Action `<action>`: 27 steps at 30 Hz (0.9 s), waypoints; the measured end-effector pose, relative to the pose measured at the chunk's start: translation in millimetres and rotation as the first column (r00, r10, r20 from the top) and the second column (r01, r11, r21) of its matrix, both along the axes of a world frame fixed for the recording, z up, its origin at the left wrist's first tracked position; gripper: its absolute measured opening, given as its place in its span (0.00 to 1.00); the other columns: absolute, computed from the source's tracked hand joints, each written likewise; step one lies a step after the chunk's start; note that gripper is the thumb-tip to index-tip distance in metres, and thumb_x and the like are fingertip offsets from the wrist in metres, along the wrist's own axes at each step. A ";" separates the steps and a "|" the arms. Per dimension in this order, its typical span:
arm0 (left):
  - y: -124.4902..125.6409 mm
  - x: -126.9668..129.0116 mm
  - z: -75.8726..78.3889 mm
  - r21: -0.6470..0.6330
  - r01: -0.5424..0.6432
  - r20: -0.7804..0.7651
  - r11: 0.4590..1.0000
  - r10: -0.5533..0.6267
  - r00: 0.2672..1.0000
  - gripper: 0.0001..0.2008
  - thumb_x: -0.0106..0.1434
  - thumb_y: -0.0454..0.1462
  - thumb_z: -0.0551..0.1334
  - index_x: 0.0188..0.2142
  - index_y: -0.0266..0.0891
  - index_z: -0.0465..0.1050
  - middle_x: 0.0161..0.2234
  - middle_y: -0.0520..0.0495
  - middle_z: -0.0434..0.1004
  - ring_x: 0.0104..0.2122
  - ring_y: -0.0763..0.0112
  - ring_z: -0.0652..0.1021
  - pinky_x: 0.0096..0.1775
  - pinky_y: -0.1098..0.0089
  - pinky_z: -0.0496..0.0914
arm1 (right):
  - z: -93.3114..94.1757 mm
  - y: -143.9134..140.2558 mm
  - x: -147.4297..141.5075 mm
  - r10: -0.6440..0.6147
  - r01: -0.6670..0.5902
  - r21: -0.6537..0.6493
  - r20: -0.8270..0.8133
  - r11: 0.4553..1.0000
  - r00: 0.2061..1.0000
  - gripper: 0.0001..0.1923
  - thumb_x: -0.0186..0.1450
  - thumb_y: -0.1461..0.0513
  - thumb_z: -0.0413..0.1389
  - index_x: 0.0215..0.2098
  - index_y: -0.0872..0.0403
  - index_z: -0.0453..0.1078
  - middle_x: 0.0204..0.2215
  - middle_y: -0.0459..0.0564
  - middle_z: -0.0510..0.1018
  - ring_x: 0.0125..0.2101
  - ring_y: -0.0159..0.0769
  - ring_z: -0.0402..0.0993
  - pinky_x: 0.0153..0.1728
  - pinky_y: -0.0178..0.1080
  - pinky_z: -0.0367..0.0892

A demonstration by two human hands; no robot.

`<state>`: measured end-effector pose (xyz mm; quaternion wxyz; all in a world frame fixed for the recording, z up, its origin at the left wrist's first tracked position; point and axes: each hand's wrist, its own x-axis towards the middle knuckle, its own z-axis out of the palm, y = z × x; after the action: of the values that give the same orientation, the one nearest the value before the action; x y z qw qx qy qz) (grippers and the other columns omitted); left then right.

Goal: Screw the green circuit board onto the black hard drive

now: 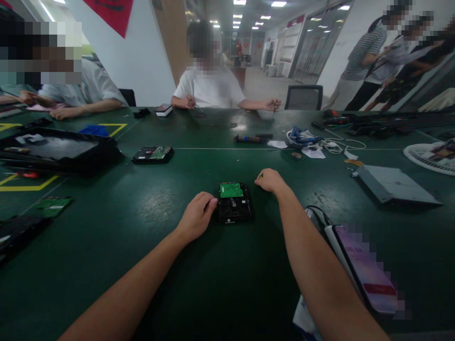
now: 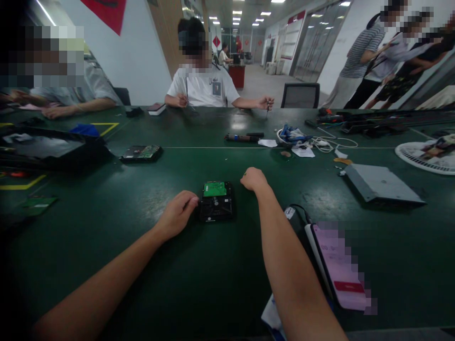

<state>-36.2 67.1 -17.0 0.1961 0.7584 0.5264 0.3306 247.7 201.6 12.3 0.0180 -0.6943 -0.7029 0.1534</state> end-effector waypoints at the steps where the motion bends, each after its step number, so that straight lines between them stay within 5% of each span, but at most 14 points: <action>1: -1.0 0.0 0.9 0.004 0.004 -0.005 1.000 -0.004 1.000 0.12 0.75 0.42 0.53 0.38 0.44 0.72 0.39 0.46 0.75 0.41 0.62 0.76 0.45 0.61 0.73 | -0.4 0.3 0.4 0.000 0.000 -0.003 0.000 1.000 1.000 0.13 0.65 0.57 0.62 0.42 0.56 0.82 0.45 0.61 0.85 0.47 0.47 0.82 0.42 0.37 0.71; 27: -5.9 4.6 3.0 0.055 0.123 -0.161 0.991 -0.112 0.981 0.09 0.75 0.39 0.54 0.43 0.42 0.72 0.40 0.45 0.78 0.43 0.60 0.76 0.46 0.58 0.70 | 7.5 -4.6 -0.8 0.006 -0.004 -0.051 0.021 0.999 1.000 0.13 0.65 0.59 0.62 0.44 0.57 0.81 0.47 0.61 0.84 0.48 0.48 0.81 0.44 0.39 0.71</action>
<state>-31.5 61.2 -14.0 0.1485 0.8178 0.4835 0.2746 246.9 197.0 19.8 -0.0076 -0.6944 -0.7007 0.1638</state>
